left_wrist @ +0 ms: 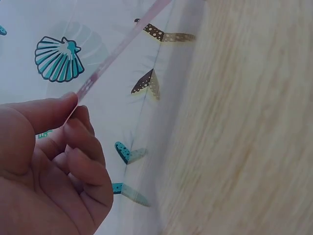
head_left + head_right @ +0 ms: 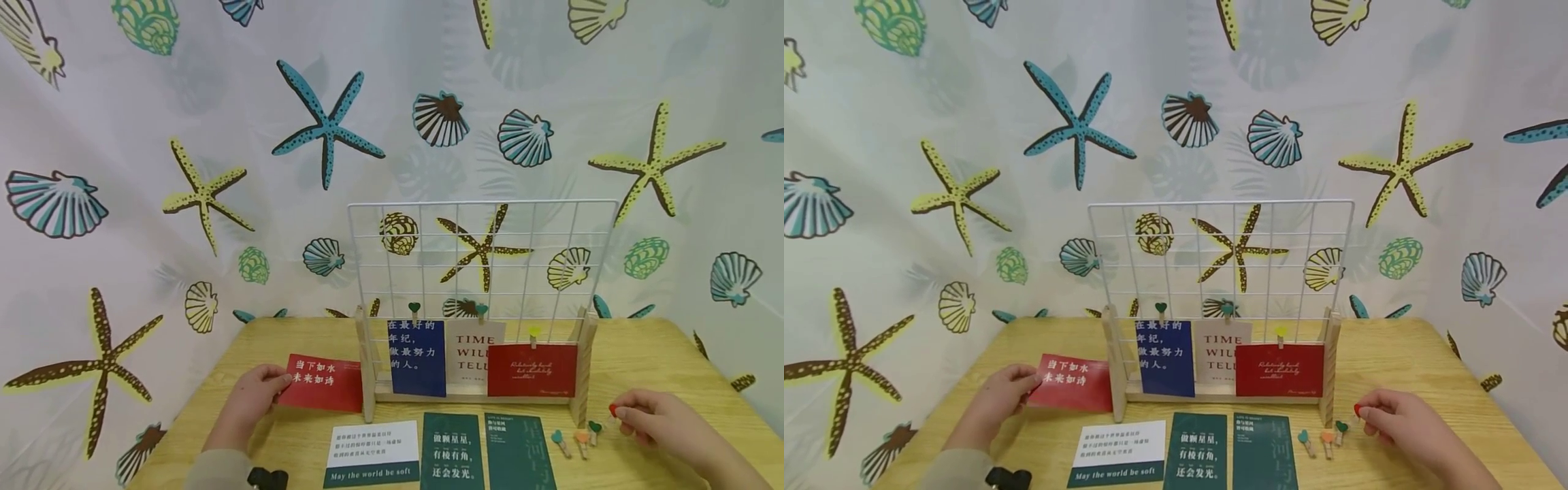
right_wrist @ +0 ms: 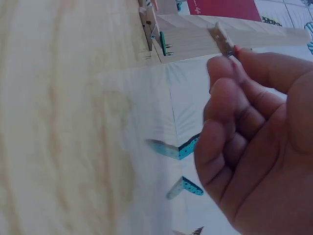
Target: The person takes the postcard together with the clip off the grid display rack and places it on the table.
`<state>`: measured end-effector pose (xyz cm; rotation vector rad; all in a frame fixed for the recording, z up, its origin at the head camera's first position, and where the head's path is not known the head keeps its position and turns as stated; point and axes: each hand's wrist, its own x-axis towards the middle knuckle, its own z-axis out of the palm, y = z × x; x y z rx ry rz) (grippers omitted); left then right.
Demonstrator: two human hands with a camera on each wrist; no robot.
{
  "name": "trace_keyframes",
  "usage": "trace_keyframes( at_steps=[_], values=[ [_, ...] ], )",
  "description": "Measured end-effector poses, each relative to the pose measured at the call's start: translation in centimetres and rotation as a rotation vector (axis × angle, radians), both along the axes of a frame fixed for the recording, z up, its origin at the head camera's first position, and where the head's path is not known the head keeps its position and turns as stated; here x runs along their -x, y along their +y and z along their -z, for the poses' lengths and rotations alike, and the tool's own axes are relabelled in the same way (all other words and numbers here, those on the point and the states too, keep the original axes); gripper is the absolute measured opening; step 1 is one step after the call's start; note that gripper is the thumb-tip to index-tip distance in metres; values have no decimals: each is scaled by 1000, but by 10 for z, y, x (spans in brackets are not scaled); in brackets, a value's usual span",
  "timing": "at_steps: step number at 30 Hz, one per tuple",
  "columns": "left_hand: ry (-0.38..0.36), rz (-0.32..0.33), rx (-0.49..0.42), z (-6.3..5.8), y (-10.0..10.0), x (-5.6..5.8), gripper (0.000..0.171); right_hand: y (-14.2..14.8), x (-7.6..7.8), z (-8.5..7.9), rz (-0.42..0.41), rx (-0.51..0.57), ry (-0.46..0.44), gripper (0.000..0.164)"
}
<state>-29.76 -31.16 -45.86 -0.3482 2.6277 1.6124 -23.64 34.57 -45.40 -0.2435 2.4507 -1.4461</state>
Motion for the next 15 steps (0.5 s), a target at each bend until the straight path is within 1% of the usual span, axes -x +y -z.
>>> trace_keyframes(
  at_steps=[4, 6, 10, 15],
  values=[
    [-11, -29, 27, 2, 0, 0, 41, 8, 1, 9, -8, 18, -22, 38],
    [-19, -38, 40, 3, 0, 1, 42, 11, 1, 12, -18, 9, -30, 36],
    [-38, -50, 48, 4, 1, 1, 44, 14, 0, 16, -66, -11, -48, 31],
    [-67, -48, 55, 7, 1, 1, 45, 15, -1, 20, -121, -12, -67, 29]
  ],
)
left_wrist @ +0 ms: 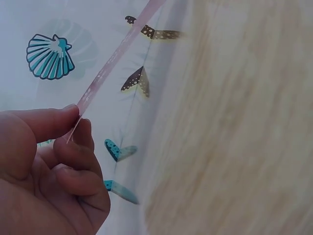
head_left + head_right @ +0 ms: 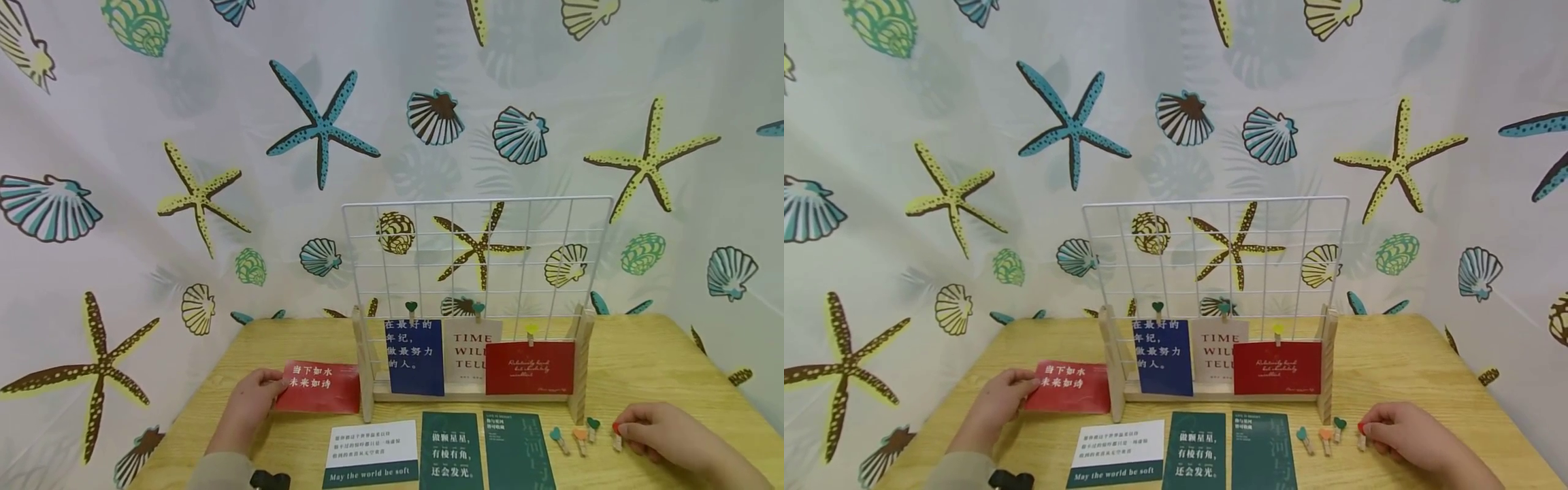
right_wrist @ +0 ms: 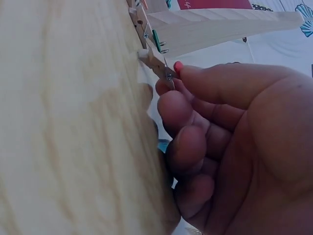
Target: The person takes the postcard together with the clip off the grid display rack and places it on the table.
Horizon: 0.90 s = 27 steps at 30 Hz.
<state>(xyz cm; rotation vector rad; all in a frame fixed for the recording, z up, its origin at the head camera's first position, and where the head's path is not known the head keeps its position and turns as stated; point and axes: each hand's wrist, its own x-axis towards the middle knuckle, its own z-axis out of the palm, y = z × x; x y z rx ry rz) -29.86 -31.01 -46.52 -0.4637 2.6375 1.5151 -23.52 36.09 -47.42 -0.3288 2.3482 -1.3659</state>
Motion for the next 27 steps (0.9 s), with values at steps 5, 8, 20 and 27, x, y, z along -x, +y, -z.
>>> trace_keyframes(
  at_steps=[5, 8, 20, 27],
  values=[
    [8, 2, 16, 5, -1, 1, 46, 1, 1, 4, -29, -3, 11, 29],
    [20, 1, 12, 10, -3, 2, 44, 2, 2, 6, -37, 1, 13, 30],
    [39, 7, -23, 8, -4, 0, 43, 1, 1, 8, -2, -35, 52, 34],
    [41, 6, -56, 4, 0, -2, 45, 0, 1, 6, 25, -77, 69, 34]
  ],
)
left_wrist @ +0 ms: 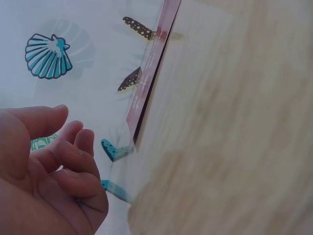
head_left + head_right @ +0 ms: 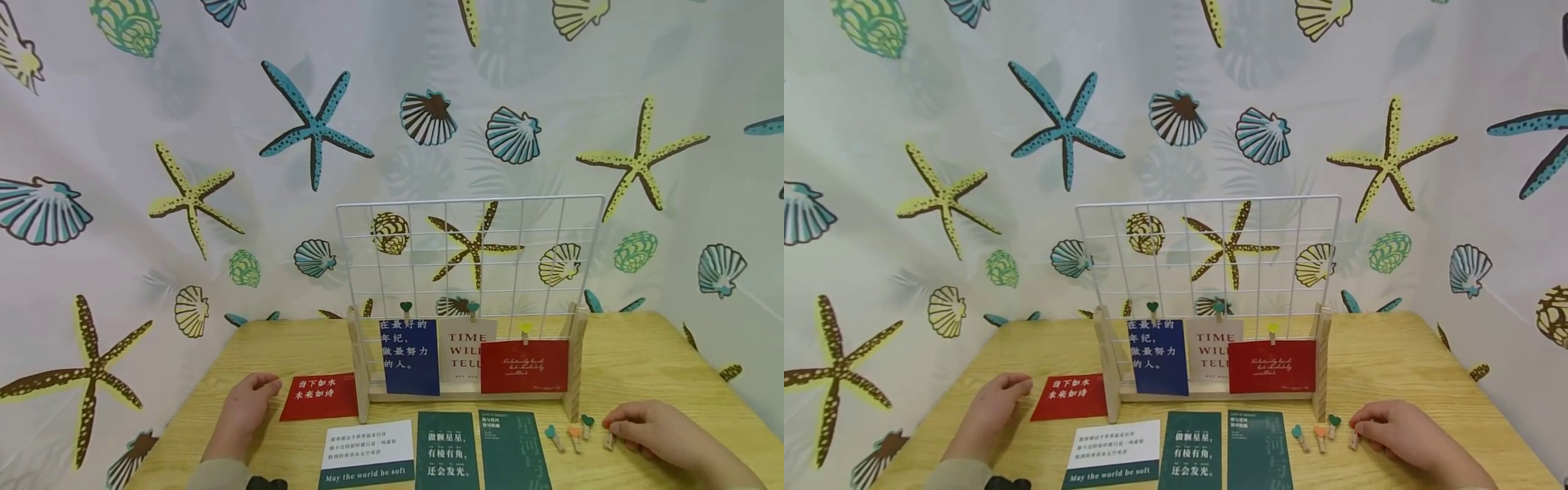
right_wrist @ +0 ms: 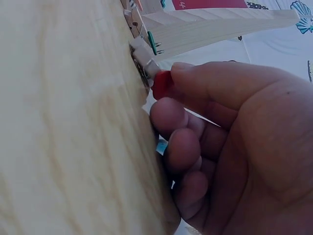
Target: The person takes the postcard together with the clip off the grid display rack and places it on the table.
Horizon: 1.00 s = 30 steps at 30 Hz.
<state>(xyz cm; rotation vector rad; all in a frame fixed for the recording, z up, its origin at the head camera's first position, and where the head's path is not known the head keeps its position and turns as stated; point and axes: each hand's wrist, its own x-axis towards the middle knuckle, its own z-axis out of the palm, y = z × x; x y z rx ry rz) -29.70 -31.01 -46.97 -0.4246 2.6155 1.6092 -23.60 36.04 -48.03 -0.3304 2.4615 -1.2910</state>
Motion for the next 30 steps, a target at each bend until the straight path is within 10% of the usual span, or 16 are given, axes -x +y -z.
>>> trace_keyframes(
  at_steps=[14, 30],
  values=[
    [-7, -4, -28, -3, 6, -5, 51, -4, -4, -1, 45, -8, 7, 37],
    [158, 7, 8, -27, 27, -15, 42, -8, -3, -4, 119, -101, 111, 40]
  ],
)
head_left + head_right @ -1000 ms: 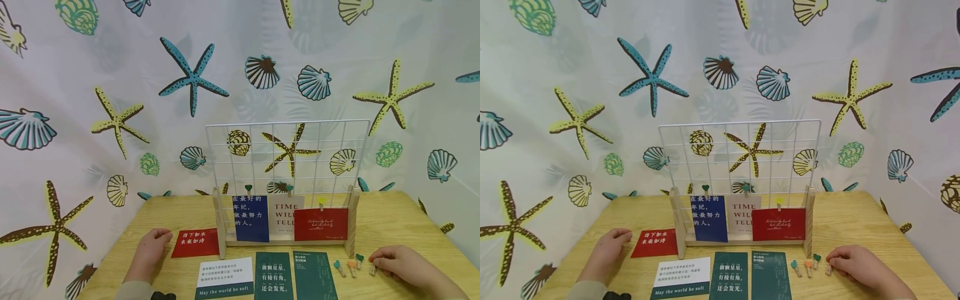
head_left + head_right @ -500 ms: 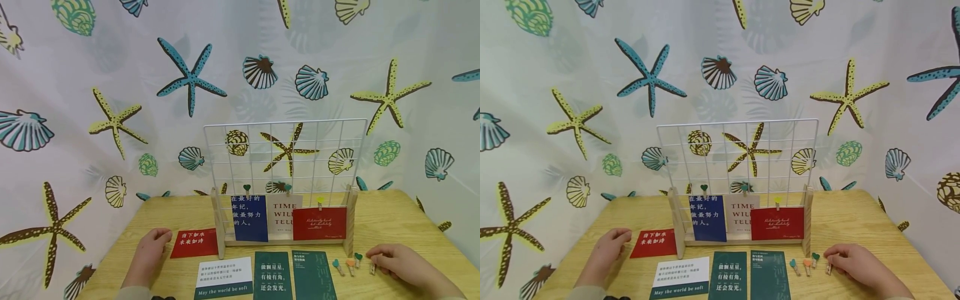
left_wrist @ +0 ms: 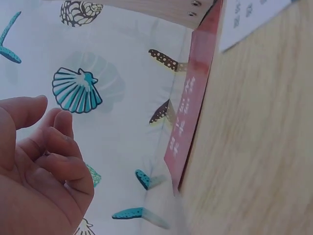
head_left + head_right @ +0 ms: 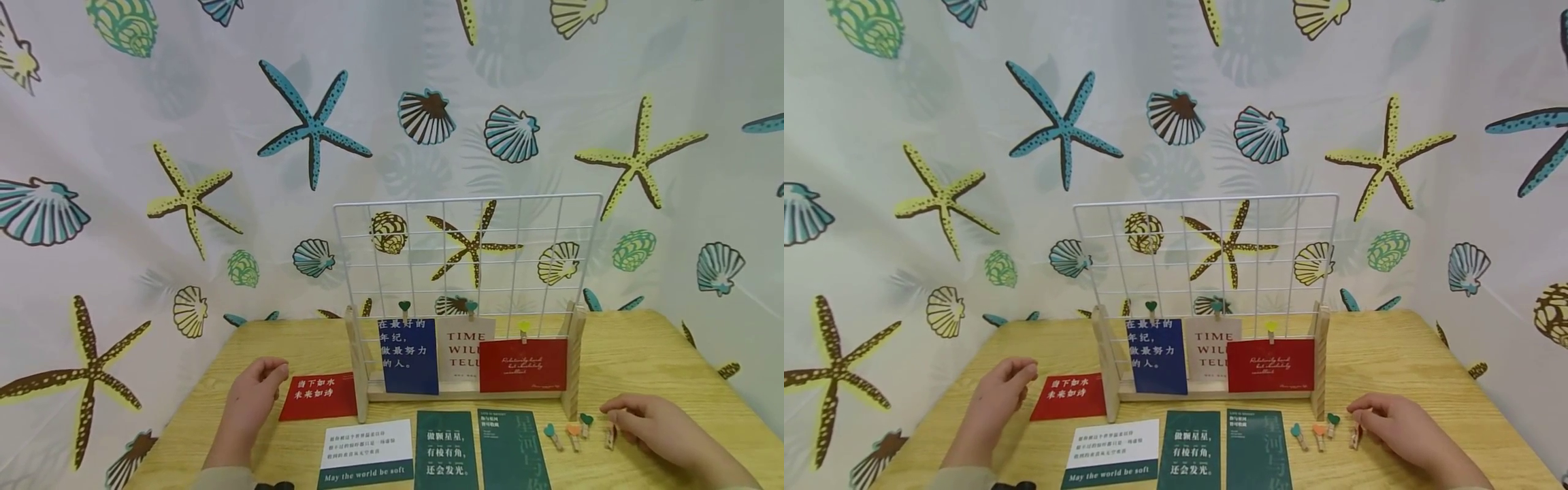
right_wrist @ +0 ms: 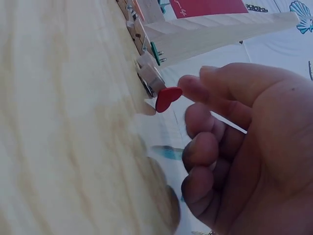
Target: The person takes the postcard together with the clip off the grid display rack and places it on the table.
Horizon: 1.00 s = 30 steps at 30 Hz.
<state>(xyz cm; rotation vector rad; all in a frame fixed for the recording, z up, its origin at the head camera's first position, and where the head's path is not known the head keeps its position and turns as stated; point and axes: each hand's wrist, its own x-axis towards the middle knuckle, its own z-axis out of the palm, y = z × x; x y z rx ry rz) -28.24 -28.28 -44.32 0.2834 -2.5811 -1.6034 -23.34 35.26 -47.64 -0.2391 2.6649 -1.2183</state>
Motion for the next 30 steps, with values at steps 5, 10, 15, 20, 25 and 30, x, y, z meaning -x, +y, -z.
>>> trace_keyframes(
  at_steps=[5, 10, 15, 20, 25, 30],
  values=[
    [54, 12, 21, -10, 9, -3, 40, -5, 0, -5, 60, -95, 72, 36],
    [78, 17, 43, -18, 18, -8, 40, -10, -2, -11, 71, -72, 92, 39],
    [122, 45, 53, -27, 27, -14, 38, -18, -4, -15, 90, -51, 97, 42],
    [182, 102, 70, -37, 40, -19, 30, -30, -7, -23, 80, -33, 122, 45],
    [213, 169, 88, -44, 64, -25, 19, -41, -9, -30, 74, -36, 174, 41],
    [211, 264, 51, -48, 90, -31, 16, -52, -9, -38, 68, -47, 212, 37]
  ],
)
